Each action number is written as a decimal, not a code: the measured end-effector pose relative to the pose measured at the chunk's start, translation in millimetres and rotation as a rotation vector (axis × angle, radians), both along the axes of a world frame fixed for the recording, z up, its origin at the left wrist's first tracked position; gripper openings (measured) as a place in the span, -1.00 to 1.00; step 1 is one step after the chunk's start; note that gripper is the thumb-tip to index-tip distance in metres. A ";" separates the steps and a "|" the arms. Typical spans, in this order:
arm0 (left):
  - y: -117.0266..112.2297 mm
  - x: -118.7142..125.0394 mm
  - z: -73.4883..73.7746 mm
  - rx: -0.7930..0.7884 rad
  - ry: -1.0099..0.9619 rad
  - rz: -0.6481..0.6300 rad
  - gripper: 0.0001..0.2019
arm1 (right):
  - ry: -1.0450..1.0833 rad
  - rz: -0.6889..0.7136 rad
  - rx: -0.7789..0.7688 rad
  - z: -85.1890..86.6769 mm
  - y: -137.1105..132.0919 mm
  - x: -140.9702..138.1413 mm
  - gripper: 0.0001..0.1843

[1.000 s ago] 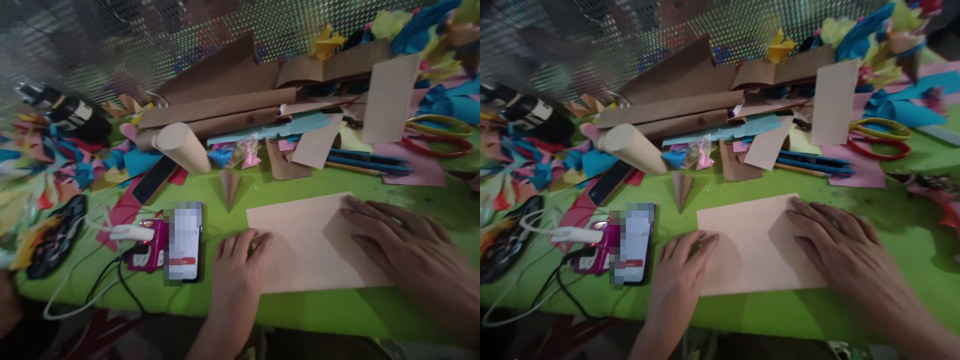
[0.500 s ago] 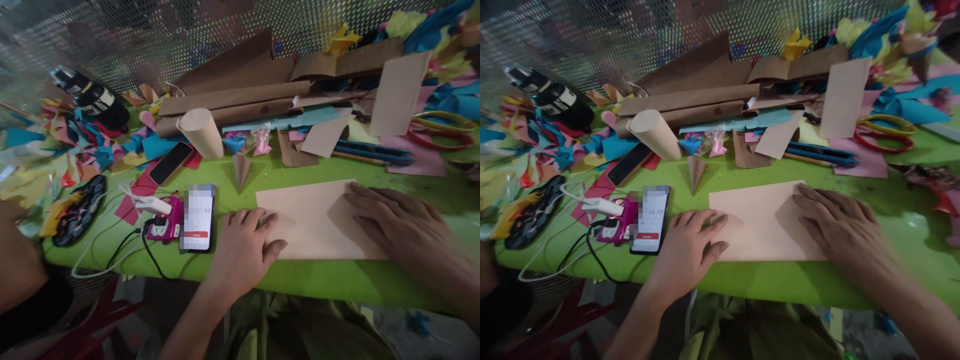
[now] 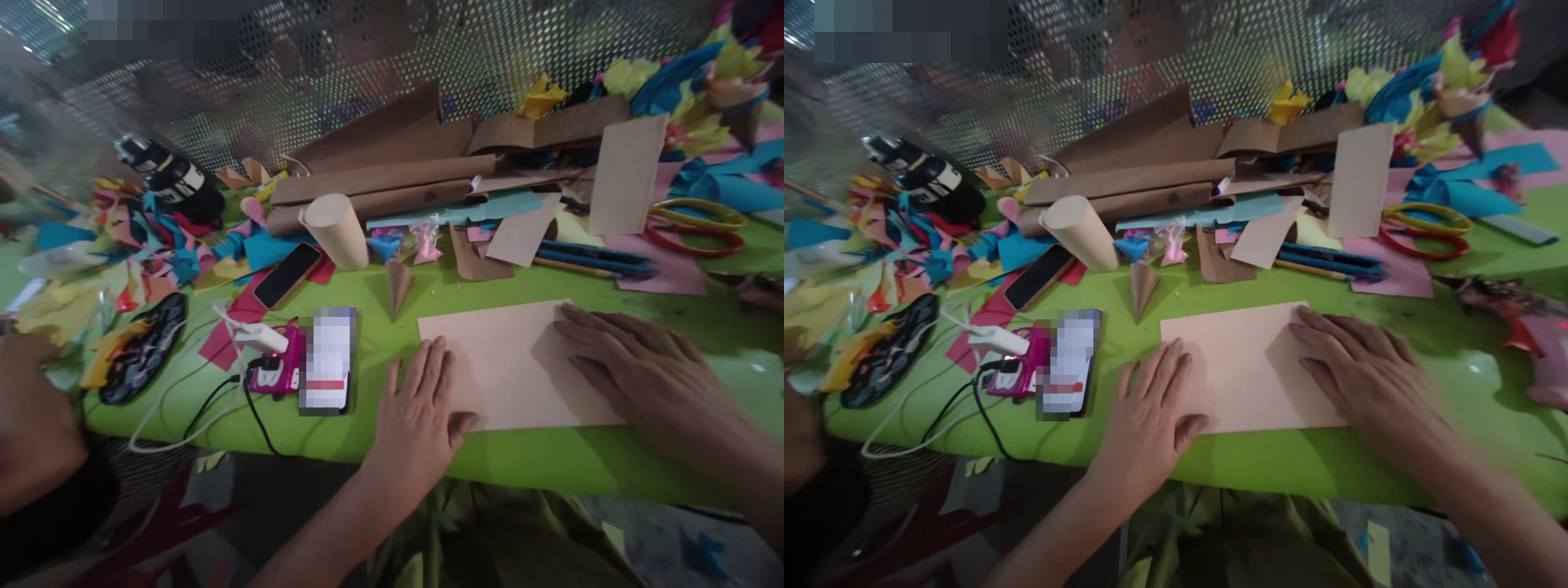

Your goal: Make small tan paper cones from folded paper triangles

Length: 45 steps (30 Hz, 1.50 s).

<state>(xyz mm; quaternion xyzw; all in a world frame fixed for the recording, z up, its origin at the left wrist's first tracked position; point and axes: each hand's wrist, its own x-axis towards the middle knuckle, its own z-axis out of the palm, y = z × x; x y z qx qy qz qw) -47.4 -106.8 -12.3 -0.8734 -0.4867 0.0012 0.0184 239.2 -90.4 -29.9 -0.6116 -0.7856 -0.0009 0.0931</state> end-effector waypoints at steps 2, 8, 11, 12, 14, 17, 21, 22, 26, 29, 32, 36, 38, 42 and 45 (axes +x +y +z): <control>0.2 -1.9 -3.9 -0.005 -0.001 -0.020 -0.31 | 0.012 0.003 0.001 -1.2 0.0 1.5 -0.48; -1.1 -2.5 -8.8 -0.008 -0.017 -0.013 -0.31 | -0.006 0.025 0.036 -8.7 -0.9 6.2 -0.48; -2.2 -2.7 -9.8 -0.008 -0.033 -0.017 -0.30 | -0.013 0.042 0.065 -13.3 -1.6 8.5 -0.48; -2.3 -2.8 -9.9 -0.009 -0.038 -0.018 -0.30 | -0.017 0.052 0.063 -14.7 -1.9 9.1 -0.48; -2.5 -2.9 -10.1 -0.009 -0.048 -0.019 -0.29 | -0.018 0.049 0.061 -17.4 -2.4 9.9 -0.48; -2.7 -3.3 -11.1 0.000 -0.054 -0.017 -0.28 | -0.006 0.036 0.070 -20.2 -2.9 10.0 -0.48; -1.4 -3.6 -10.6 -0.003 -0.048 -0.020 -0.28 | -0.012 0.016 0.073 -17.8 -1.9 7.8 -0.46; -0.3 -3.3 -9.0 -0.011 -0.048 -0.024 -0.28 | -0.015 0.018 0.057 -16.0 -1.3 6.7 -0.46; 8.5 2.3 3.8 -0.067 -0.064 -0.025 -0.35 | -0.010 0.018 0.029 -6.9 1.6 0.4 -0.46; 17.9 9.1 12.6 -0.109 -0.104 -0.131 -0.43 | -0.007 0.027 0.049 -1.8 3.1 -3.3 -0.48; 25.2 13.4 14.0 -0.179 -0.137 -0.318 -0.41 | -0.017 0.039 0.027 0.0 3.3 -3.7 -0.51; 27.8 13.2 9.7 -0.203 -0.142 -0.382 -0.42 | 0.028 0.028 0.040 -3.7 2.7 -1.9 -0.56; 27.1 12.3 7.8 -0.181 -0.137 -0.388 -0.43 | 0.063 0.017 0.047 -6.5 3.1 -1.4 -0.57; 25.7 12.0 6.2 -0.158 -0.117 -0.429 -0.37 | 0.113 0.004 0.033 -6.6 6.3 -0.8 -0.59; 26.2 12.8 6.2 -0.162 -0.112 -0.443 -0.35 | 0.136 -0.025 0.038 3.9 6.0 0.2 -0.56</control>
